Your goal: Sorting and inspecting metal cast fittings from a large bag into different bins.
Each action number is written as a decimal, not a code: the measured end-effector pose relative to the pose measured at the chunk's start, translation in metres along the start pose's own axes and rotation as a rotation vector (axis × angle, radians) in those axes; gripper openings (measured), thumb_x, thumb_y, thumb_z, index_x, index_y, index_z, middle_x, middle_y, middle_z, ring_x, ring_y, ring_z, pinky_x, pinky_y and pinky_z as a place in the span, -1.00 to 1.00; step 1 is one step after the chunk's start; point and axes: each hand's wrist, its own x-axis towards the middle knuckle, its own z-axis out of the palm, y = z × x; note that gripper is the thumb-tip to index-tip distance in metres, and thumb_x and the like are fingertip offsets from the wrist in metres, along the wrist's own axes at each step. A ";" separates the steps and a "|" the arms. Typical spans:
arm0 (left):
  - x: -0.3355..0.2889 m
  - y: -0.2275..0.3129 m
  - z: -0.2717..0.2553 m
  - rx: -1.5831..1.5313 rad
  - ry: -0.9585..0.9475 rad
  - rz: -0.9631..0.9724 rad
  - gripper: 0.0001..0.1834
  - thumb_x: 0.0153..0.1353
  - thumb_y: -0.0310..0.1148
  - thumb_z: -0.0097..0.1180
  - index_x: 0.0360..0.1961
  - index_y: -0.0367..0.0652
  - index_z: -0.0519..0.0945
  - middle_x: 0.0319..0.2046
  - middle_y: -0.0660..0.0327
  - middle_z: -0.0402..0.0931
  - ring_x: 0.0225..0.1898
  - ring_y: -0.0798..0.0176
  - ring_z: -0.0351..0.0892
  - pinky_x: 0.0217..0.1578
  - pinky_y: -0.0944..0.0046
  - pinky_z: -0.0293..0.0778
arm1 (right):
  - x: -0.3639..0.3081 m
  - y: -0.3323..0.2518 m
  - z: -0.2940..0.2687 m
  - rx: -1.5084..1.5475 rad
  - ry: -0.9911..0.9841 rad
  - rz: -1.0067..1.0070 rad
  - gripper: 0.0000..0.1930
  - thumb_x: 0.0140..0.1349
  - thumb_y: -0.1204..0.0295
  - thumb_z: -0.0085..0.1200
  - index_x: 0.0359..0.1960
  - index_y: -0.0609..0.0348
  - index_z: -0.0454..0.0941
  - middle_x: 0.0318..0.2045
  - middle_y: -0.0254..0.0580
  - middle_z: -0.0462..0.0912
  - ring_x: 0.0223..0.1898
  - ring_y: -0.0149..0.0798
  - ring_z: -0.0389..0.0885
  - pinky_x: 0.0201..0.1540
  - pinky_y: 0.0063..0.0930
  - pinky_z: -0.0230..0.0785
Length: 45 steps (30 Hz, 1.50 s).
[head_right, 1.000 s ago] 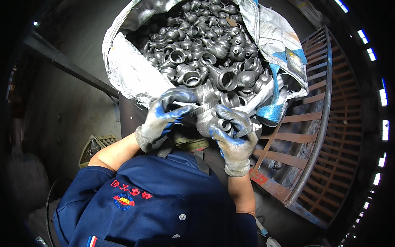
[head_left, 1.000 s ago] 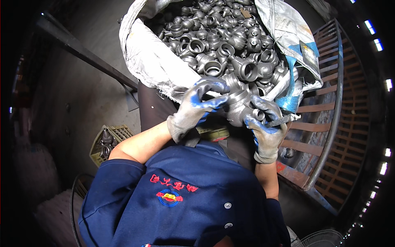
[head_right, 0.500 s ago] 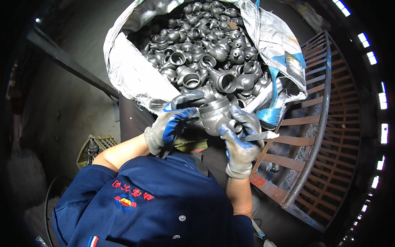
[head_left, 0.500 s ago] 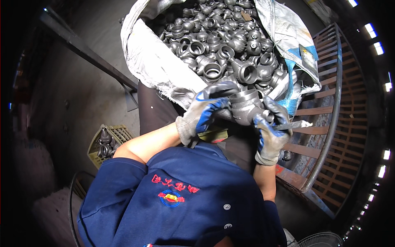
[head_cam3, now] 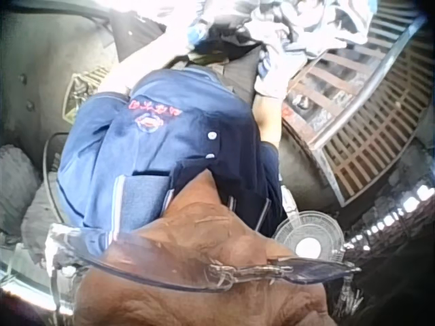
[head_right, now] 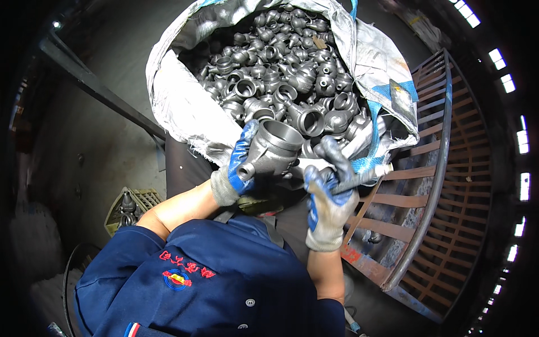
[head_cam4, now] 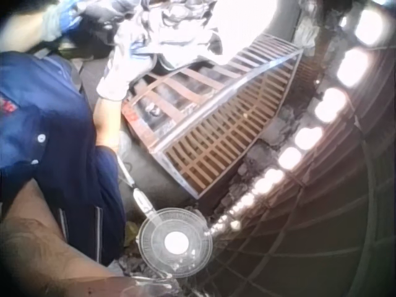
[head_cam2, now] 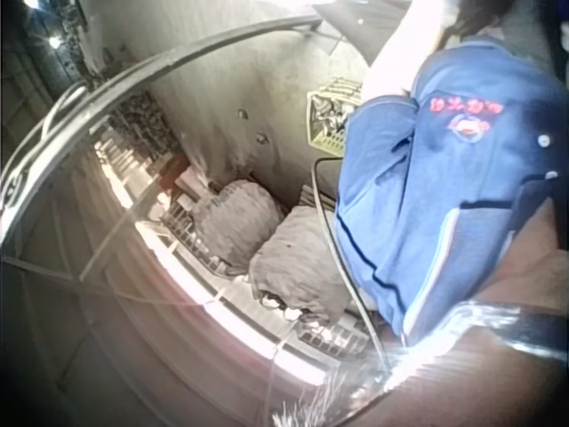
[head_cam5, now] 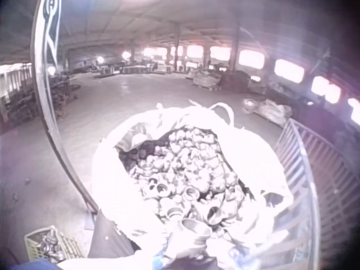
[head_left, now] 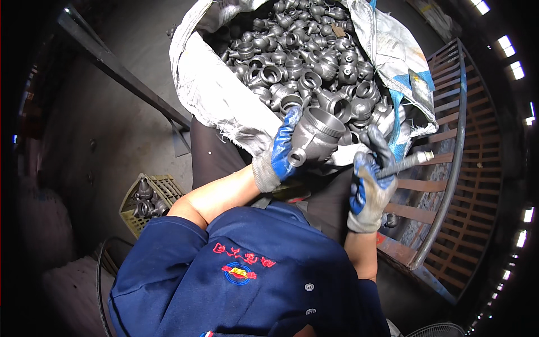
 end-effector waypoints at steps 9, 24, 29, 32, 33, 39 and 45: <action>-0.007 -0.005 0.015 0.081 0.130 0.036 -0.44 0.31 -0.08 -0.24 0.21 -0.24 0.19 0.13 0.05 0.30 0.14 0.05 0.32 0.24 0.07 0.10 | 0.002 0.008 0.024 -0.209 -0.012 0.331 -0.26 -0.07 0.65 0.25 0.21 0.16 0.19 -0.47 -0.42 0.49 -0.65 -0.68 0.30 -0.62 -0.82 0.15; 0.007 -0.014 -0.035 -0.347 -0.059 -0.168 -0.33 0.25 0.17 -0.30 0.12 -0.19 0.30 -0.10 0.04 0.47 -0.13 0.07 0.53 -0.14 0.03 0.51 | -0.005 0.009 0.000 -0.151 -0.021 0.269 -0.56 0.23 0.46 -0.02 0.15 0.27 0.28 -0.35 -0.36 0.47 -0.57 -0.65 0.29 -0.62 -0.81 0.09; 0.006 0.004 -0.011 -0.304 0.081 -0.059 -0.49 0.30 0.01 -0.22 0.09 -0.16 0.33 -0.08 0.07 0.46 -0.09 0.15 0.53 -0.10 0.10 0.52 | -0.016 -0.001 -0.006 -0.140 -0.087 0.392 -0.56 0.21 0.57 -0.04 0.16 0.30 0.28 -0.25 -0.28 0.55 -0.49 -0.66 0.31 -0.50 -0.79 0.19; 0.004 -0.002 -0.011 0.096 0.154 0.146 -0.54 0.34 -0.10 -0.23 0.14 -0.15 0.25 0.07 0.08 0.35 0.07 0.16 0.42 0.09 0.15 0.37 | -0.017 0.000 0.000 -0.188 -0.135 0.267 -0.54 0.17 0.56 0.02 0.14 0.31 0.30 -0.31 -0.29 0.53 -0.45 -0.62 0.38 -0.44 -0.77 0.26; 0.005 -0.004 -0.014 0.096 0.154 0.147 -0.54 0.34 -0.10 -0.23 0.14 -0.15 0.25 0.07 0.08 0.35 0.07 0.16 0.42 0.09 0.15 0.37 | -0.018 0.002 0.001 -0.188 -0.184 0.148 -0.52 0.15 0.55 0.05 0.14 0.31 0.30 -0.34 -0.29 0.53 -0.45 -0.61 0.39 -0.42 -0.75 0.28; 0.014 -0.022 -0.033 -0.085 0.209 0.181 -0.60 0.36 -0.16 -0.25 0.13 -0.11 0.28 0.02 0.16 0.38 0.04 0.26 0.42 0.06 0.22 0.39 | -0.025 0.021 0.013 -0.611 -0.122 -0.025 -0.54 -0.04 0.59 0.25 -0.03 0.34 0.46 -0.31 -0.30 0.58 -0.37 -0.57 0.46 -0.27 -0.65 0.37; 0.024 -0.020 -0.069 0.016 0.200 0.265 -0.66 0.36 -0.26 -0.24 0.09 -0.15 0.33 -0.01 0.18 0.41 0.04 0.30 0.40 0.07 0.26 0.36 | -0.026 0.029 -0.001 -0.432 -0.029 0.068 -0.61 -0.04 0.64 0.23 -0.11 0.38 0.47 -0.21 -0.16 0.59 -0.24 -0.46 0.51 -0.14 -0.57 0.38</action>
